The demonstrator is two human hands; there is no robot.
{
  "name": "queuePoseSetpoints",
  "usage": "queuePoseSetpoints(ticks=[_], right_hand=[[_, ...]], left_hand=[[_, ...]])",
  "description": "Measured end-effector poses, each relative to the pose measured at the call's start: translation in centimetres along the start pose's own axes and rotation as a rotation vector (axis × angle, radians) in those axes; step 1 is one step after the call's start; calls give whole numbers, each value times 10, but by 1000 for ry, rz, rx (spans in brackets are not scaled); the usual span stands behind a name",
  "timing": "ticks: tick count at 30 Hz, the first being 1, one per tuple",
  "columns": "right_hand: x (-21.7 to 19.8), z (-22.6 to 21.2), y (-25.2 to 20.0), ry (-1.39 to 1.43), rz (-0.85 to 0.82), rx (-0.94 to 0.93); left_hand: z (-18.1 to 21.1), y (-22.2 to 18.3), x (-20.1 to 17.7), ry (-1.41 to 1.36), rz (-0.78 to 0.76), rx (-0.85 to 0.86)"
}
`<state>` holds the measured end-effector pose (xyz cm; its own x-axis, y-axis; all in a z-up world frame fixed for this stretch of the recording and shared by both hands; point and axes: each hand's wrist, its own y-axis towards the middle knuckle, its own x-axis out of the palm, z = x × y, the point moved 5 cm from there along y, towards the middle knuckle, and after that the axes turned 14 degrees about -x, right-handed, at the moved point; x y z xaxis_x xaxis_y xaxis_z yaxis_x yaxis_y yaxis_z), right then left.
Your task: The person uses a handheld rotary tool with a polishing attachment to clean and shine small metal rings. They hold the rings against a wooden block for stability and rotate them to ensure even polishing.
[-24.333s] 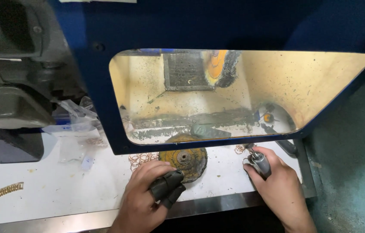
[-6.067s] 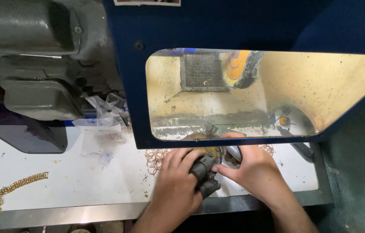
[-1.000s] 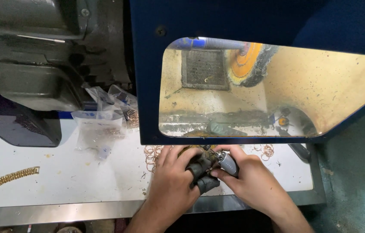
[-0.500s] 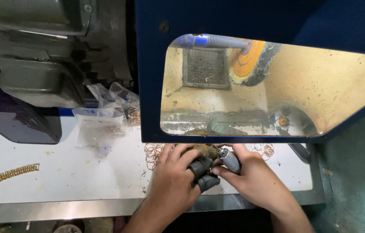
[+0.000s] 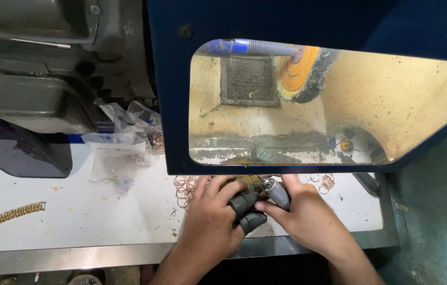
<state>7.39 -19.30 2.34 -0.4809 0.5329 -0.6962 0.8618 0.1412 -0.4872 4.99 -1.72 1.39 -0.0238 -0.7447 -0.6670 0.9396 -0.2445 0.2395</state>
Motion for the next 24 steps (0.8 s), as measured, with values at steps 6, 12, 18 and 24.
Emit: queuePoseSetpoints(ticks=[6,12,18,24], right_hand=[[-9,2,0,-52,72,99],[1,16,10,1,214,-167],[0,12,8,-14,171,-92],[-7,4,2,116,248,-89]], left_hand=[[-1,0,1,6,6,-22],[2,3,-1,34,20,-39],[-2,0,5,37,-3,-31],[1,3,-1,1,-3,-26]])
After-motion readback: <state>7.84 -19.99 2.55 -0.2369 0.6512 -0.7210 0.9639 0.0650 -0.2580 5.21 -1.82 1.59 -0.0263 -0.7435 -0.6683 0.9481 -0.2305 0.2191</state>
